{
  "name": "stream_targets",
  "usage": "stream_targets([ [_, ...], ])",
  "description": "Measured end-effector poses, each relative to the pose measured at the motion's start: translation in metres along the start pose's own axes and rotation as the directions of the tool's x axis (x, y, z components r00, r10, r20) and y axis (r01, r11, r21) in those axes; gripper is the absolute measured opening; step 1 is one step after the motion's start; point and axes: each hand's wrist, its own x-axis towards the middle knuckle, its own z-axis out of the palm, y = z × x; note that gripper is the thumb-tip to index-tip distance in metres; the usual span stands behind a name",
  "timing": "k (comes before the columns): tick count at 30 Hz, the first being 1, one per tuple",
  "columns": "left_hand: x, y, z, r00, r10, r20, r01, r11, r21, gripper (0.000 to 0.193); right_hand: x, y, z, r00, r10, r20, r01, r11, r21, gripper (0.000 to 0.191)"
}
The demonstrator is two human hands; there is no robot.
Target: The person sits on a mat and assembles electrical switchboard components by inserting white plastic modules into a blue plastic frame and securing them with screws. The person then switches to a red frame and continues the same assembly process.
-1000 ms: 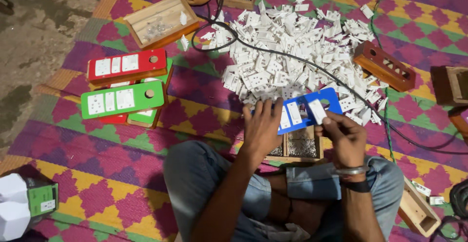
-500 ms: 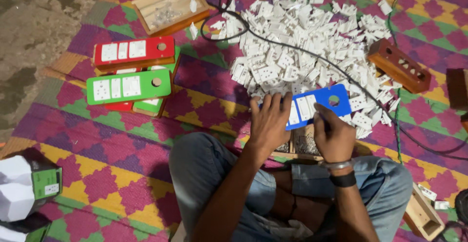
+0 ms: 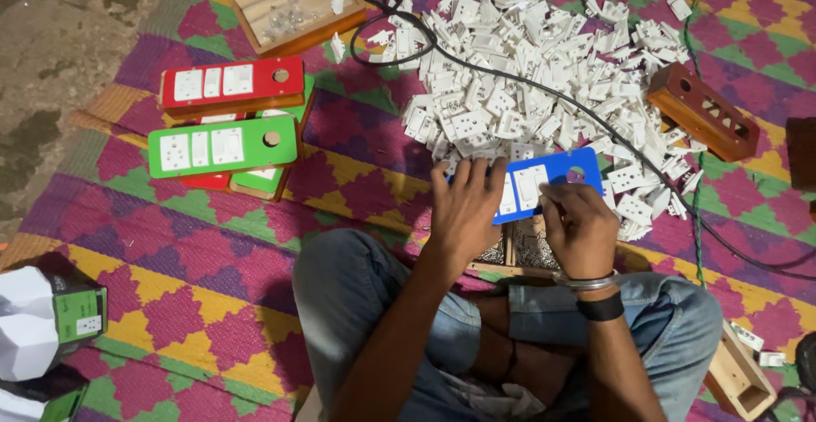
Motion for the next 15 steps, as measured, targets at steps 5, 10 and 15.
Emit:
stream_targets([
  [5,0.002,-0.006,0.006,0.998,-0.059,0.006,0.059,0.998,0.012,0.09,-0.014,0.028,0.01,0.998,0.061,-0.032,-0.06,0.998,0.012,0.016],
  [10,0.006,-0.026,0.005,0.982,-0.141,-0.127,0.141,0.99,-0.014,0.091,-0.051,0.049,0.052,0.942,0.33,0.064,-0.334,0.938,0.092,0.018],
  [15,0.001,-0.029,0.001,0.975,-0.215,-0.058,0.217,0.975,0.037,0.086,-0.069,0.045,0.115,0.884,0.065,0.462,-0.007,0.992,-0.125,0.042],
])
